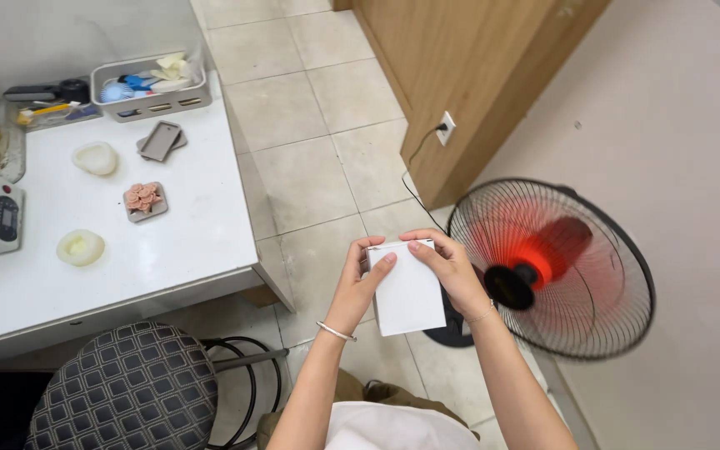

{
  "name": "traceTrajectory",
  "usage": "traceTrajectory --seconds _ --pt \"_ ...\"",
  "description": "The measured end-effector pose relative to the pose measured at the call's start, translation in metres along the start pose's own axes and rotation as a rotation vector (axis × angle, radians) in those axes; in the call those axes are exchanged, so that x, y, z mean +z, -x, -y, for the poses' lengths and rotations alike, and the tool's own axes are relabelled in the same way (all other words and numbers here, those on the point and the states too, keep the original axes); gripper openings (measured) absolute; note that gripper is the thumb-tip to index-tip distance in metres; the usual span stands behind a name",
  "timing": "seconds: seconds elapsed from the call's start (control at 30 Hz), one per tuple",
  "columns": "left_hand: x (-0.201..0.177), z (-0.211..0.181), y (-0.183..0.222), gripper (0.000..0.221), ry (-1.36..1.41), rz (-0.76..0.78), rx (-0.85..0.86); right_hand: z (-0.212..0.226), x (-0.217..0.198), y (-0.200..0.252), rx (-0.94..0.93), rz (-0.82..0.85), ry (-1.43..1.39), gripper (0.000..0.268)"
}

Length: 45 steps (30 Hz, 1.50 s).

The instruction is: The recorder packages small white boxes with adhesive tape and moves them to a collection point.

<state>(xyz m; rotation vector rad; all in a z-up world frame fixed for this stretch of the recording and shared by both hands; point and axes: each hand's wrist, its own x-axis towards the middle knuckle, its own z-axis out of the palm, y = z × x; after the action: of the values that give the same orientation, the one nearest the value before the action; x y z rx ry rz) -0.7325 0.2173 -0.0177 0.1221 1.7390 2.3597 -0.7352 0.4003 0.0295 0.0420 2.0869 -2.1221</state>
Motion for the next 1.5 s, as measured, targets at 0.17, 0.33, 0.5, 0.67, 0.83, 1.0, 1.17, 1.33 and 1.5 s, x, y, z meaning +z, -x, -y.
traceTrajectory --seconds 0.17,0.33,0.5,0.67,0.83,1.0,1.17,1.33,1.5 --pt "-0.028 0.009 -0.062 0.04 0.032 -0.12 -0.021 -0.004 -0.001 -0.087 0.03 0.096 -0.031 0.027" --pt "-0.068 -0.029 -0.138 0.042 0.063 -0.225 -0.142 -0.001 0.018 -0.185 -0.004 0.123 -0.032 0.027" --pt "-0.125 -0.052 -0.24 0.041 0.048 -0.189 -0.083 0.026 0.047 -0.298 0.013 0.135 -0.043 0.027" --pt "-0.175 -0.092 -0.344 0.04 0.007 -0.161 -0.071 0.053 0.071 -0.404 -0.051 0.107 -0.023 0.027" --pt "-0.215 -0.096 -0.432 0.038 -0.027 -0.149 -0.032 0.064 0.081 -0.502 0.024 0.112 -0.099 0.028" --pt "-0.231 -0.12 -0.525 0.048 -0.022 -0.182 -0.159 0.053 0.068 -0.613 0.01 0.134 -0.037 0.028" --pt "-0.246 -0.121 -0.65 0.052 -0.034 -0.192 -0.13 0.068 0.043 -0.743 0.019 0.18 -0.035 0.029" --pt "-0.258 -0.137 -0.78 0.047 -0.036 -0.275 -0.107 0.109 0.028 -0.873 0.019 0.239 -0.012 0.03" --pt "-0.281 -0.146 -0.882 0.043 0.027 -0.406 -0.122 0.118 0.028 -0.988 0.006 0.288 0.036 0.031"
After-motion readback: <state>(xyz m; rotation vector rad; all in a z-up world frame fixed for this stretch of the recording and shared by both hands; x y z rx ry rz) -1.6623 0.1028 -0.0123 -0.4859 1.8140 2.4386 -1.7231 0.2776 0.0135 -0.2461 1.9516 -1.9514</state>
